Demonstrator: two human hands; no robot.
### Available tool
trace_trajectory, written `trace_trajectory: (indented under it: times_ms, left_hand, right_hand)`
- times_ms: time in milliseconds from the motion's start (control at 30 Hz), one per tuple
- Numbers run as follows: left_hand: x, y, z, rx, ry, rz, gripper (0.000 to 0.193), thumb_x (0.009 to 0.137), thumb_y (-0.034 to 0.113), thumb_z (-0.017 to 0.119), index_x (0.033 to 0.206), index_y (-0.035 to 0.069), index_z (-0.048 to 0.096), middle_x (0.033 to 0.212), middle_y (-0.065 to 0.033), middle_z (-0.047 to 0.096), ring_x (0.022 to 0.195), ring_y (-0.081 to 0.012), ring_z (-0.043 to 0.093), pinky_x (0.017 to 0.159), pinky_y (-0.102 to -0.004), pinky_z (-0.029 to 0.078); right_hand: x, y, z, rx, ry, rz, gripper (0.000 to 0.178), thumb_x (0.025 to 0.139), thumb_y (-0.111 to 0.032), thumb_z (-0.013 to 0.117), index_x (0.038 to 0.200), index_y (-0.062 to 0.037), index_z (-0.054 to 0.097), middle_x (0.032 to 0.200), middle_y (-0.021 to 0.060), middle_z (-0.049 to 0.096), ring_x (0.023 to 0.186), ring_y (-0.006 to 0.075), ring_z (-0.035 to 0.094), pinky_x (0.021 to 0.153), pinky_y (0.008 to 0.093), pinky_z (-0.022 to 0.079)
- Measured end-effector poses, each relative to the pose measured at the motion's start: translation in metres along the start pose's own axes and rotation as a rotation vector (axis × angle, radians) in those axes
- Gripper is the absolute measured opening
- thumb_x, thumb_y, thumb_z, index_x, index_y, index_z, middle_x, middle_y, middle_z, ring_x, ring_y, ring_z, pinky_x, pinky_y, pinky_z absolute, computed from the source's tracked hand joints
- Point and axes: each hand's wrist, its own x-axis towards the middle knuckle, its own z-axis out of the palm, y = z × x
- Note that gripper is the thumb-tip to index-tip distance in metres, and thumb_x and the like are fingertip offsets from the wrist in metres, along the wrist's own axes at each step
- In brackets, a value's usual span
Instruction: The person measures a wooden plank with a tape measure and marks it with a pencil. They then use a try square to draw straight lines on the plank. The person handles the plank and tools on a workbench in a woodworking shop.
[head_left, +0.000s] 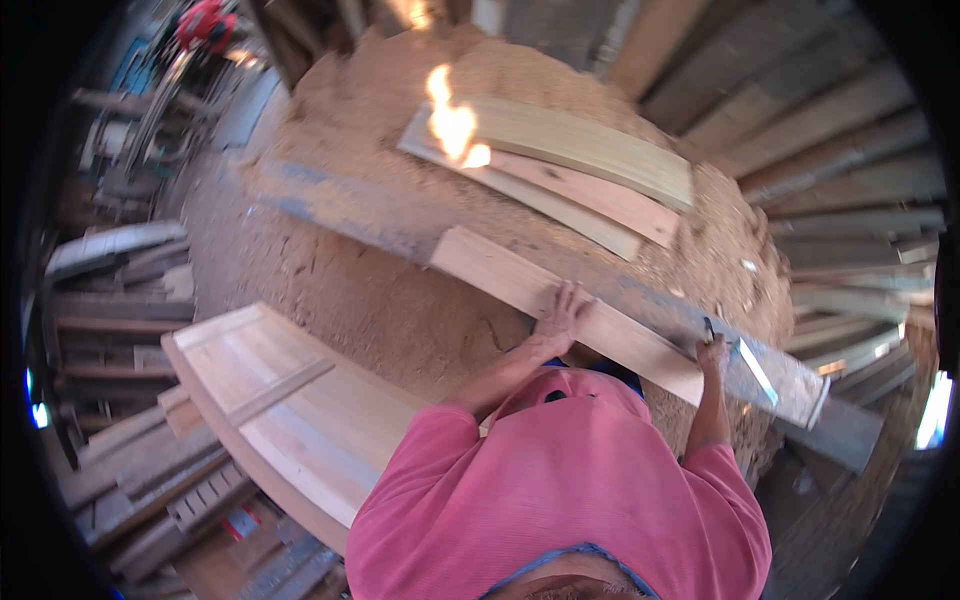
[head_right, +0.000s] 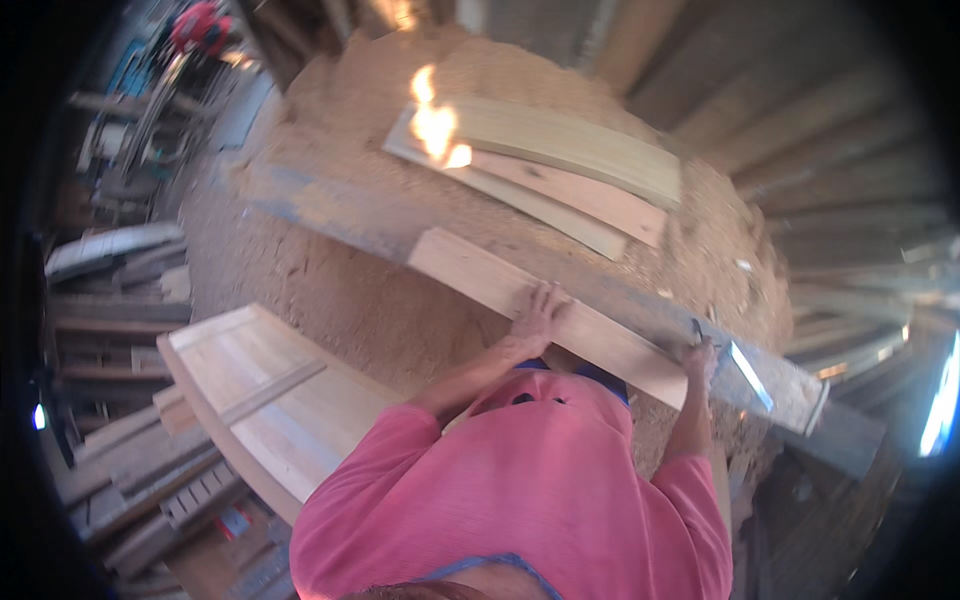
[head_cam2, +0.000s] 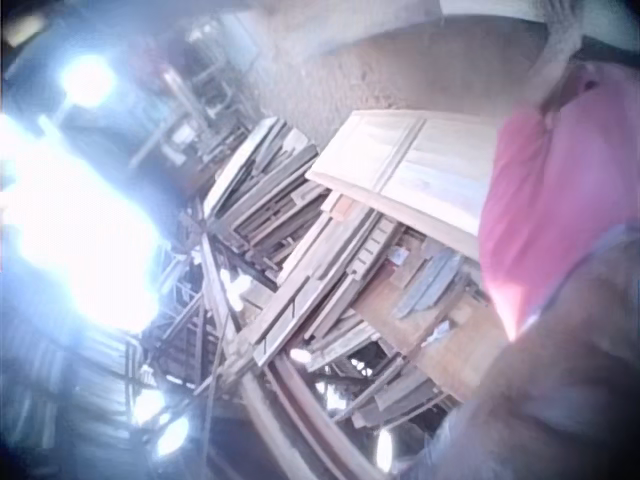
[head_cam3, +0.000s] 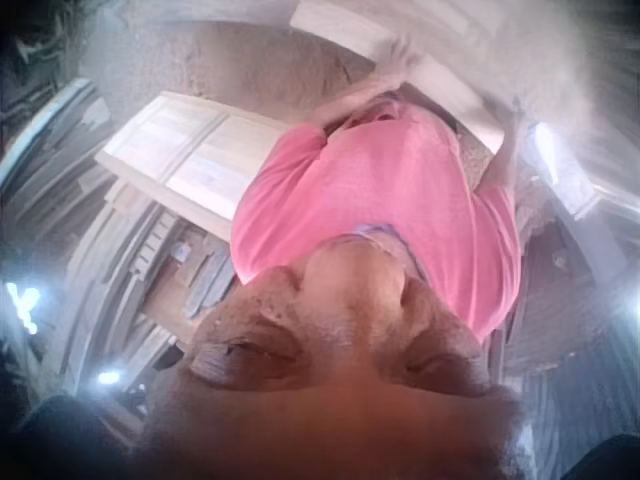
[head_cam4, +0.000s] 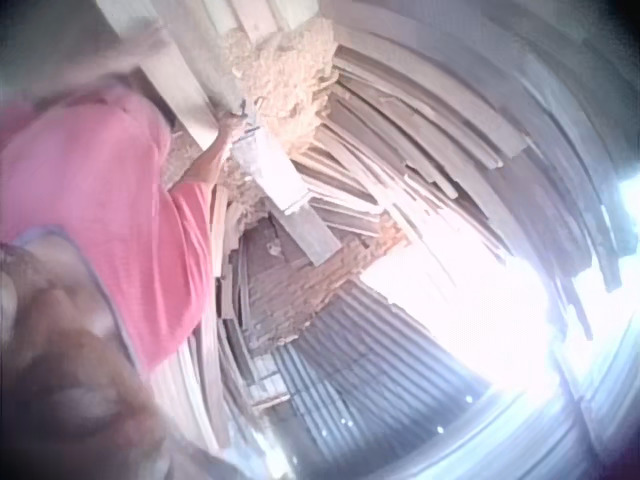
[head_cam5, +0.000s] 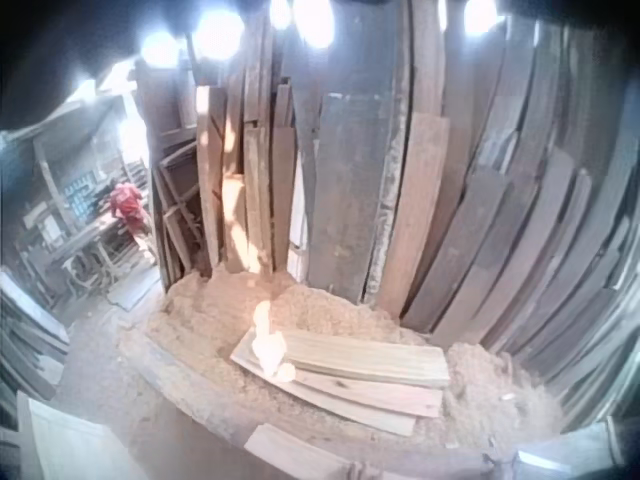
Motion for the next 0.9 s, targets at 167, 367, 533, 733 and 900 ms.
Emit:
trace_trajectory:
  times_ms: [167,367,533,733,900]
  left_hand:
    - [0.016,0.011,0.008,0.075,0.025,-0.05,0.083,0.1,0.015,0.062,0.176,0.014,0.027,0.172,-0.0354,0.032,0.162,-0.0579,0.025,0.133,-0.072,0.012]
    - [0.018,0.005,-0.003,0.169,-0.045,-0.043,0.123,0.071,0.012,0.092,0.175,0.012,0.025,0.162,-0.0335,0.041,0.156,-0.054,0.033,0.133,-0.067,0.017]
    - [0.022,0.006,-0.007,0.219,-0.136,-0.049,0.122,0.068,0.015,0.095,0.169,0.002,0.028,0.163,-0.0315,0.039,0.157,-0.0524,0.031,0.133,-0.0665,0.017]
    - [0.033,-0.006,-0.018,0.157,-0.136,0.152,0.11,0.058,0.016,0.098,0.151,-0.006,0.043,0.151,-0.0247,0.049,0.144,-0.0457,0.044,0.126,-0.0601,0.031]
    - [0.04,0.0,-0.052,0.066,-0.193,0.275,0.106,0.057,0.017,0.093,0.148,-0.005,0.045,0.139,-0.0235,0.054,0.133,-0.0425,0.049,0.116,-0.055,0.037]
  right_hand:
    - [-0.013,0.051,0.006,0.186,0.095,0.01,0.082,0.09,-0.043,0.086,0.155,-0.0041,0.055,0.136,0.0313,0.072,0.127,0.0477,0.069,0.108,0.0536,0.055]
    - [-0.024,0.062,-0.002,0.183,0.01,-0.075,0.069,0.094,-0.039,0.082,0.154,-0.0166,0.057,0.14,0.0228,0.071,0.132,0.0449,0.067,0.111,0.0548,0.054]
    - [-0.048,0.072,-0.017,0.326,0.144,0.068,0.064,0.094,-0.038,0.081,0.151,-0.0193,0.06,0.135,0.0213,0.072,0.128,0.0442,0.067,0.108,0.056,0.054]
    - [-0.115,0.072,-0.038,0.434,0.357,0.083,0.062,0.095,-0.027,0.079,0.151,-0.009,0.061,0.132,0.0246,0.072,0.125,0.0461,0.066,0.108,0.0561,0.053]
    - [-0.172,0.042,-0.042,0.34,0.506,0.032,0.065,0.091,-0.033,0.084,0.148,-0.0136,0.063,0.124,0.0191,0.069,0.116,0.0397,0.065,0.102,0.0532,0.052]
